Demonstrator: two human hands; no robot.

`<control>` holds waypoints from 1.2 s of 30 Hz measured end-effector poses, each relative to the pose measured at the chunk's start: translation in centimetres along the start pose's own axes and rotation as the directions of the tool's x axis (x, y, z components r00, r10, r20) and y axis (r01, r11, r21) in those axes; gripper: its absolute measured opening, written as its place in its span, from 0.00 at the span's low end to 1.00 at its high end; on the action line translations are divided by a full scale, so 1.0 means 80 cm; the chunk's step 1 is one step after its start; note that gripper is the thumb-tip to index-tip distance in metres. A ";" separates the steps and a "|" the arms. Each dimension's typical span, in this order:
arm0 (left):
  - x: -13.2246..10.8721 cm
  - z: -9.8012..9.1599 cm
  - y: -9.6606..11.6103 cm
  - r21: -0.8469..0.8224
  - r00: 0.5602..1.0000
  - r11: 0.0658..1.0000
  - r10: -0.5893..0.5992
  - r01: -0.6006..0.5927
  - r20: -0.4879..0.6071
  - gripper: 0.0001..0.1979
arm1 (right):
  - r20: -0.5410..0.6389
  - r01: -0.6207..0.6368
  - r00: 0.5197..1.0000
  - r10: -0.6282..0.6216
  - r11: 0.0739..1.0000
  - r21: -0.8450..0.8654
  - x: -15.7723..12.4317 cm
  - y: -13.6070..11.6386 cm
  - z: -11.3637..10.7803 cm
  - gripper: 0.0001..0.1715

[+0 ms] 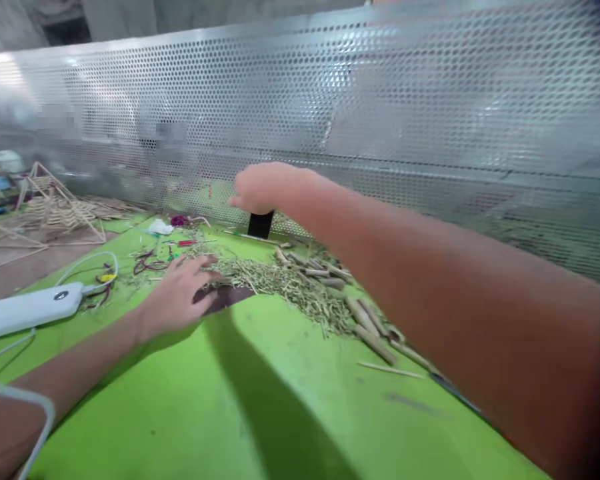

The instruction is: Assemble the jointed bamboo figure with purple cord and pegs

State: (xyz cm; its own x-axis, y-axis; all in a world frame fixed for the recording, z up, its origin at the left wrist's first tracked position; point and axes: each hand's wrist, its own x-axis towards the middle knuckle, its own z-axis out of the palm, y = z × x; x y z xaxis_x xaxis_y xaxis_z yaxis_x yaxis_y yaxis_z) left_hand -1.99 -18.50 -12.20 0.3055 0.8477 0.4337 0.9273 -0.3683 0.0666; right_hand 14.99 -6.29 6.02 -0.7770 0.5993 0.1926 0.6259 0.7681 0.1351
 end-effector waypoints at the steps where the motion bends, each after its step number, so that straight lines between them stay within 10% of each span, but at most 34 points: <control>1: -0.001 0.002 0.002 -0.004 1.000 1.000 -0.003 0.004 0.019 0.16 | 0.052 -0.048 0.997 0.050 0.997 -0.055 -0.015 0.009 0.000 0.19; 12: -0.008 0.015 0.005 -0.105 0.998 0.994 0.041 -0.037 0.040 0.19 | 0.458 -0.450 0.744 0.487 0.871 -0.195 -0.291 0.155 0.059 0.16; 26: -0.015 0.034 -0.003 -0.097 0.995 0.990 0.100 -0.100 -0.013 0.18 | 0.434 -0.419 0.787 0.438 0.896 -0.144 -0.218 0.261 0.122 0.12; 36: -0.015 0.036 0.001 -0.114 0.992 0.988 0.112 -0.104 0.060 0.19 | 0.398 -0.303 0.871 0.289 0.953 -0.029 -0.198 0.210 0.158 0.13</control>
State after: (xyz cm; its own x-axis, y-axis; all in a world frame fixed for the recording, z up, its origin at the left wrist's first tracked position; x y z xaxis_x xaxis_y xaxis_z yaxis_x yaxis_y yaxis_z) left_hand -1.64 -18.47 -15.35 0.4194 0.8226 0.3840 0.8598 -0.4957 0.1228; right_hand 36.98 -0.05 -7.07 -0.5224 0.8336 -0.1796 0.8335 0.5437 0.0987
